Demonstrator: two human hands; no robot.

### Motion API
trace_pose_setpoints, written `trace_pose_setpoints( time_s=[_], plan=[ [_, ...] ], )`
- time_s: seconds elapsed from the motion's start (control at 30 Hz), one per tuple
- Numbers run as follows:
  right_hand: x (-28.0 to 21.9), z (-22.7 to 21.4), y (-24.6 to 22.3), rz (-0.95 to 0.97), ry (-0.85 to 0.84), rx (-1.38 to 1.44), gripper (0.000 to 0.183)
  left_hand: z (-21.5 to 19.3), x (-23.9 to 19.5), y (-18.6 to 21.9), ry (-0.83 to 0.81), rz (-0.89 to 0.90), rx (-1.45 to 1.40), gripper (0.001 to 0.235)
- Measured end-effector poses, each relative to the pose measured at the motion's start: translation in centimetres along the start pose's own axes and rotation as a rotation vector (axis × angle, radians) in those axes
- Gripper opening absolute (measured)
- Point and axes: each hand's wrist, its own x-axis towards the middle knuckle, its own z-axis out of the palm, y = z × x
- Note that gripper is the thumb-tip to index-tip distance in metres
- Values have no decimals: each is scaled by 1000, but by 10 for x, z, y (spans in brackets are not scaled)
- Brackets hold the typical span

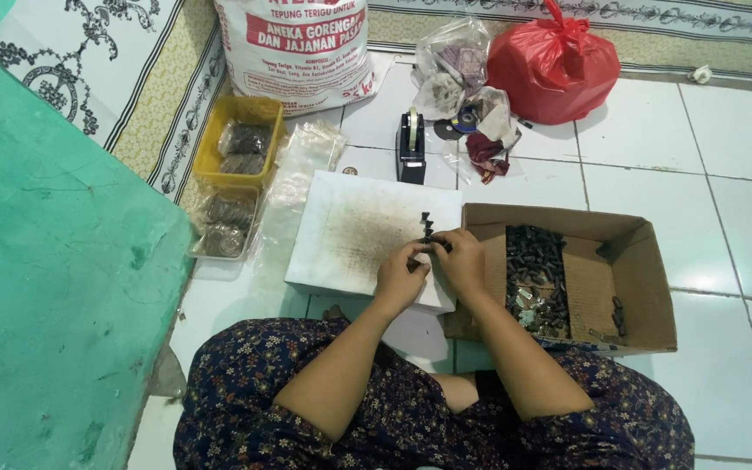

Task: The person sits on the floor and assembles small black plastic components by hand. They pick up individual pieces from a cardboard box and connect them into a chain-like structure on a white surface. The person also handles a small plastic bag containing similar parts.

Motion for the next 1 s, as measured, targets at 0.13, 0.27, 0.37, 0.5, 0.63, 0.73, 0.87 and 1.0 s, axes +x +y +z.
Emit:
trace_pose_setpoints(
  time_s=[0.13, 0.27, 0.37, 0.5, 0.63, 0.73, 0.87, 1.0],
  plan=[
    [-2, -1, 5, -2, 23, -2, 16, 3, 1, -5, 16, -1, 41, 33],
    [-7, -30, 10, -8, 53, -10, 19, 3, -3, 0, 123, 14, 112, 24],
    [-2, -75, 34, 8, 23, -99, 20, 12, -6, -6, 166, 193, 166, 17],
    [-3, -141, 80, 204, -90, -198, 22, 31, -11, 1, 100, 523, 225, 12],
    [-35, -169, 100, 367, -185, -351, 21, 79, -1, -9, 53, 646, 286, 24],
    [-51, -119, 179, 398, -147, -34, 26, 118, 5, -2, -139, 566, 418, 22],
    [-43, -55, 233, 303, -484, -405, 19, 189, 20, -36, -372, 490, 708, 19],
    [-52, -30, 254, 251, -452, -361, 14, 248, 42, -88, -353, 693, 1039, 14]
  ],
)
